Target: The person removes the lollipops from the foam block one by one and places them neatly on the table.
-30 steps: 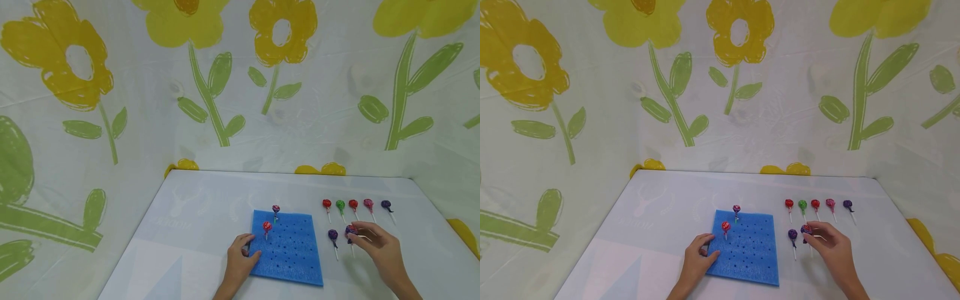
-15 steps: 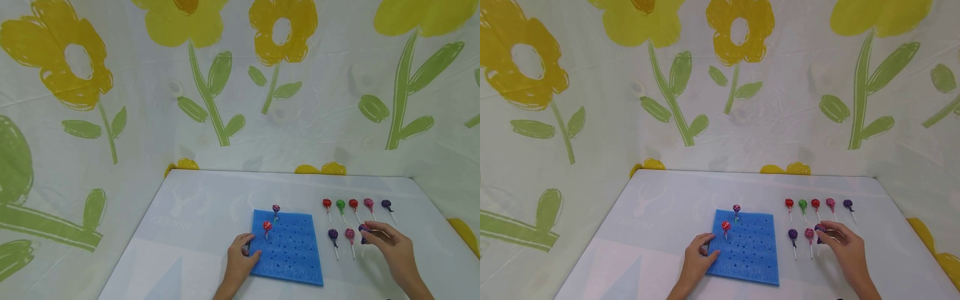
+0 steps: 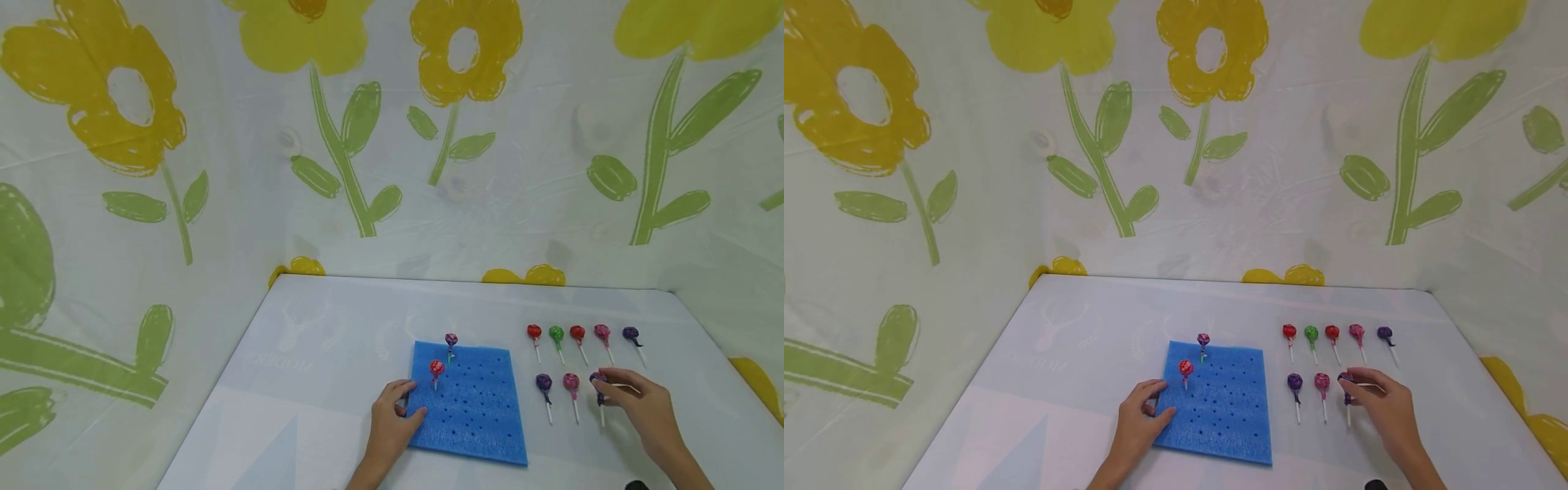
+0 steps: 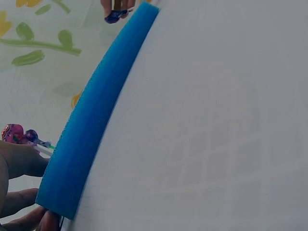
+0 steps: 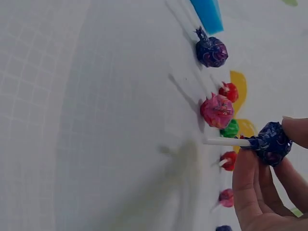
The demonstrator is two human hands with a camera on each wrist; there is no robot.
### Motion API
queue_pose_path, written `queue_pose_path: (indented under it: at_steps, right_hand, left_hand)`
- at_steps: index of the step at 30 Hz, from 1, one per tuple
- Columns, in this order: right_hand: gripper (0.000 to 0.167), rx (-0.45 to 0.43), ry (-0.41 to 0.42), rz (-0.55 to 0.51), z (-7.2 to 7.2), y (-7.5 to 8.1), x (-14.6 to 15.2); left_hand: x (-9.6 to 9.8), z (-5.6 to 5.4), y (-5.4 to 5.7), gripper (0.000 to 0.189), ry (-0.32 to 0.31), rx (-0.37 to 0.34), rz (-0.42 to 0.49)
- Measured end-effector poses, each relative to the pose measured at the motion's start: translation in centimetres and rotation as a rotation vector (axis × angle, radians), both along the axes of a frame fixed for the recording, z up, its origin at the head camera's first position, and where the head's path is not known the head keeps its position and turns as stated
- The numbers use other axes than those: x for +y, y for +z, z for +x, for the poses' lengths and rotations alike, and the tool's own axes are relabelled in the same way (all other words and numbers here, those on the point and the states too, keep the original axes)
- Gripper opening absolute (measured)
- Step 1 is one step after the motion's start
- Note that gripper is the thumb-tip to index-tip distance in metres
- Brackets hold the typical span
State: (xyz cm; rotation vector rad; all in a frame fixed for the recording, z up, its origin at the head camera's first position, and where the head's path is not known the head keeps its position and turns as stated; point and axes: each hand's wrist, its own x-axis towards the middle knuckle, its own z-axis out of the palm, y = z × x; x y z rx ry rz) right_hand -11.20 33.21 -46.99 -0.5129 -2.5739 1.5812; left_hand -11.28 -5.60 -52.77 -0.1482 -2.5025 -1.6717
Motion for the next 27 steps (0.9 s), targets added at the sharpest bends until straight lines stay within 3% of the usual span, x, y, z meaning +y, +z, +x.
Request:
queue_pose_path:
  at_steps: [9, 19, 27]
  right_hand:
    - [0.067, -0.145, 0.031, 0.073, -1.3, -1.0, 1.4]
    - [0.063, -0.138, 0.08, 0.278, -2.1, -2.5, 2.1]
    - [0.055, -0.1, 0.068, 0.366, -2.3, -2.9, 1.8]
  left_hand:
    - [0.1, -0.1, 0.0, 0.042, 0.003, -0.006, 0.002]
    - [0.0, 0.0, -0.1, 0.042, 0.0, -0.003, -0.003]
    - [-0.1, 0.1, 0.0, 0.043, -0.003, 0.003, 0.003]
